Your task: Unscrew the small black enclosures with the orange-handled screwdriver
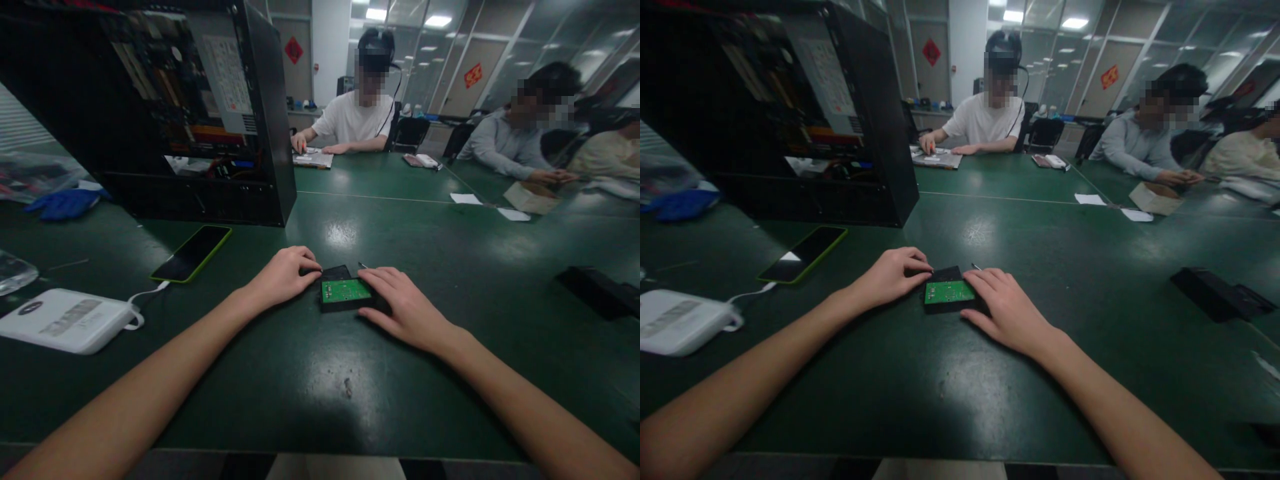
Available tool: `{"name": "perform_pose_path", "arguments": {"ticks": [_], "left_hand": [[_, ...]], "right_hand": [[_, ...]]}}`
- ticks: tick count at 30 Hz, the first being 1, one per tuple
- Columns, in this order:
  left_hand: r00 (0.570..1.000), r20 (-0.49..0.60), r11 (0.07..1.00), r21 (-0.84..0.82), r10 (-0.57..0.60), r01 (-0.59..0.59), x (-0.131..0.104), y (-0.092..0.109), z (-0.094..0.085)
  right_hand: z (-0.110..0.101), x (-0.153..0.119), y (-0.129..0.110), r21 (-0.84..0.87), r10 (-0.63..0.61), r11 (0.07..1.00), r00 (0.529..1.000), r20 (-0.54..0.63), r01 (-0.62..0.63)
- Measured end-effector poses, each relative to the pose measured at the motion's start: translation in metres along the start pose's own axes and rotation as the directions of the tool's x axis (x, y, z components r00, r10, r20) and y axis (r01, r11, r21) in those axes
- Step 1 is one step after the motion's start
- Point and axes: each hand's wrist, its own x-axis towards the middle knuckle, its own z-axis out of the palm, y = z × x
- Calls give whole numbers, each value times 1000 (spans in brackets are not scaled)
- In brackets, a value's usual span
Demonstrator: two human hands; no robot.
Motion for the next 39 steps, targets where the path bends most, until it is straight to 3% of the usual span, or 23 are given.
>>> {"name": "perform_pose_path", "arguments": {"ticks": [3, 8, 16, 20, 23, 25, 27, 30, 31, 33, 34, 36, 39], "left_hand": [[998, -36, 996, 74, 58, -55, 0, 3, 5], [996, -4, 993, 87, 84, -83, 0, 9, 11], [988, -140, 997, 59, 62, -55, -3, 16, 4], [982, -173, 997, 44, 70, -63, -4, 12, 0], [980, -181, 996, 40, 85, -79, -4, 9, -1], [978, -184, 995, 45, 100, -93, -4, 9, 0], [977, -183, 993, 60, 113, -104, -4, 10, 2], [982, -151, 989, 109, 115, -99, -3, 15, 4], [985, -132, 987, 130, 112, -94, -3, 17, 5], [991, -87, 983, 162, 102, -87, -2, 19, 7], [993, -70, 982, 170, 97, -84, -2, 20, 8], [995, -56, 982, 172, 85, -74, -2, 20, 9], [995, -67, 984, 167, 67, -55, -1, 18, 9]], "right_hand": [[2, 3, -1, -21, -5, 1000, 1000, -26, 4], [7, 12, -8, -50, -43, 998, 999, -25, 42], [12, 24, -25, -83, -71, 994, 997, 27, 73], [-10, 6, -28, -61, -23, 998, 999, -36, 21], [-49, -36, -13, -93, 110, 988, 982, -156, -125], [-82, -81, 9, -172, 236, 942, 933, -271, -289], [-116, -137, 39, -269, 363, 836, 850, -382, -478], [-159, -227, 83, -348, 548, 533, 628, -552, -771], [-170, -253, 95, -335, 576, 414, 529, -623, -846], [-187, -295, 113, -306, 613, 261, 402, -680, -915], [-191, -309, 119, -283, 617, 225, 361, -699, -933], [-193, -324, 127, -247, 645, 228, 336, -686, -942], [-182, -326, 134, -217, 678, 278, 351, -646, -936]]}}
